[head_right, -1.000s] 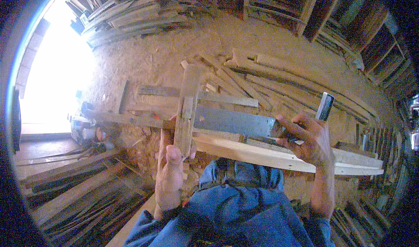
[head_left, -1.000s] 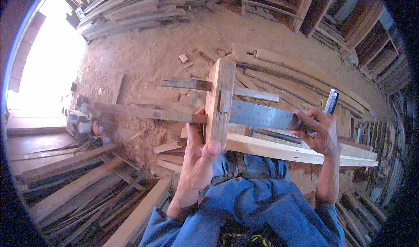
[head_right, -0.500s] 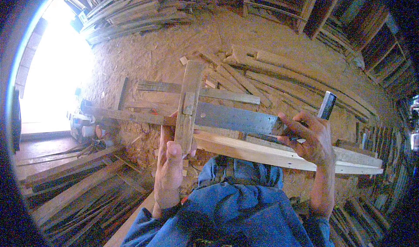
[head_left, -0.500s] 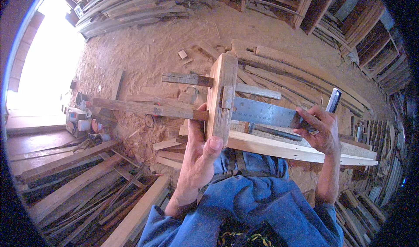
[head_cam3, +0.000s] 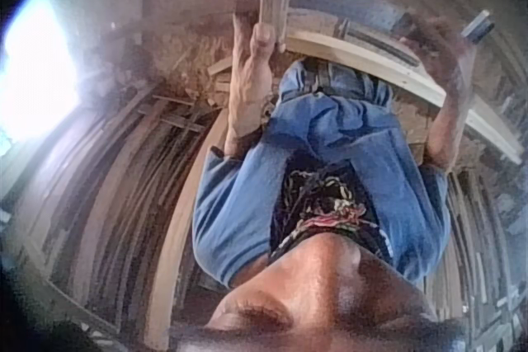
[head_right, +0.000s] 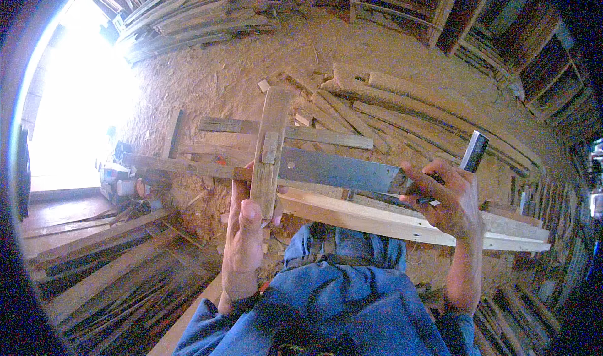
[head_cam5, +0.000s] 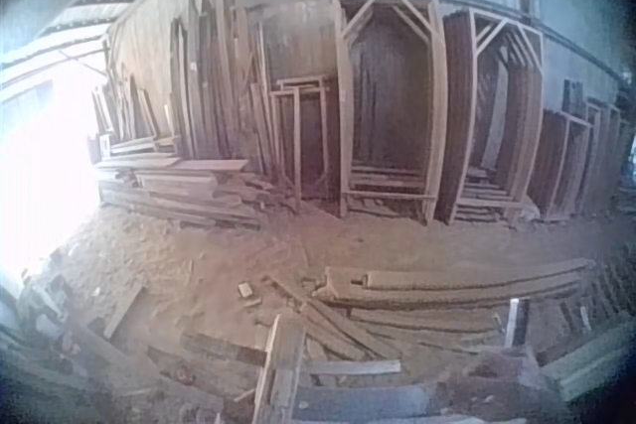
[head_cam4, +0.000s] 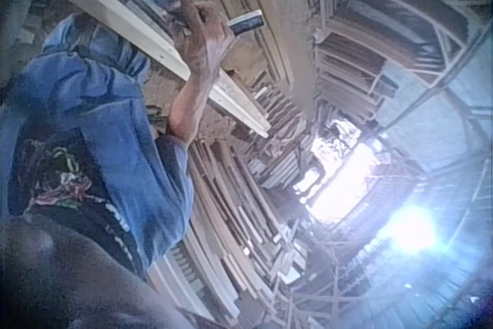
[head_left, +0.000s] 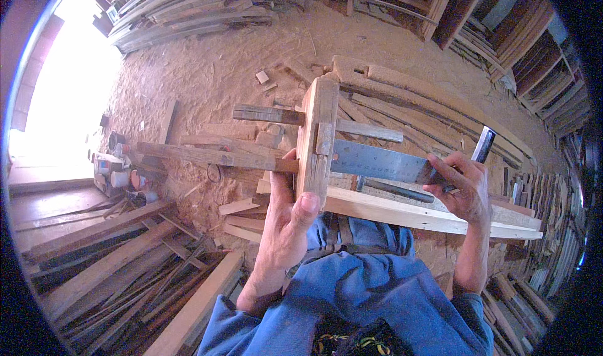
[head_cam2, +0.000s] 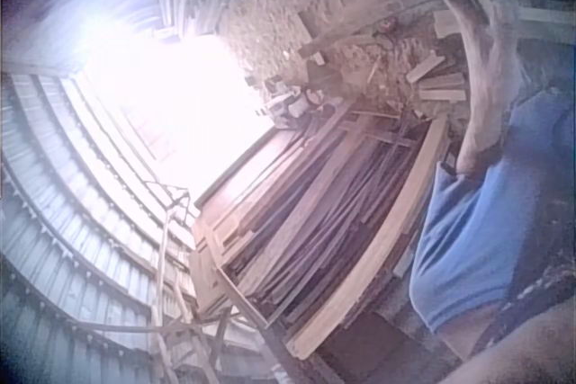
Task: The person measures and marks a wooden plank using a metal square and pencil, then uses a wooden marking gauge to scribe lines along the plank. The person repeatedly positions the tools, draws lines, and repositions the plank to continue marking.
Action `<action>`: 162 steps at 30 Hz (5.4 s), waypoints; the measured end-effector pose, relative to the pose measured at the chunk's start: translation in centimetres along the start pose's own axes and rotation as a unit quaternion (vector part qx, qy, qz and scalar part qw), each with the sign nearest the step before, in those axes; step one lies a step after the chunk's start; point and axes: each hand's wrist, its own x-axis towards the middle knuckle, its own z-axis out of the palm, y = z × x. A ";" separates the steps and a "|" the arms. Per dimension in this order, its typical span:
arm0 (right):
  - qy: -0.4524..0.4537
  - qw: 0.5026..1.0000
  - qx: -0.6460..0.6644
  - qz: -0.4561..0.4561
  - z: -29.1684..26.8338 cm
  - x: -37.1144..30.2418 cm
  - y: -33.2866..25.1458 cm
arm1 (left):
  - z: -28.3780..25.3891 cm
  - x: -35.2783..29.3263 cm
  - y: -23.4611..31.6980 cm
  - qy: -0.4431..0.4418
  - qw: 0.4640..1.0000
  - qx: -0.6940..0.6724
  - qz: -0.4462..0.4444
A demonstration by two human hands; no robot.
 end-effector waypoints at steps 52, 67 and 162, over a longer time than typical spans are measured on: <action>-0.105 0.988 0.024 0.108 14.5 2.5 3.9 | -12.9 -6.3 -12.6 0.303 0.875 -0.376 0.031; -0.280 0.953 0.099 0.059 39.3 15.4 -7.0 | -8.1 -27.3 -30.6 0.481 0.743 -0.350 -0.306; -0.161 0.935 0.313 -0.030 7.0 9.7 -21.4 | -17.3 -3.2 -9.7 0.116 0.787 -0.541 0.275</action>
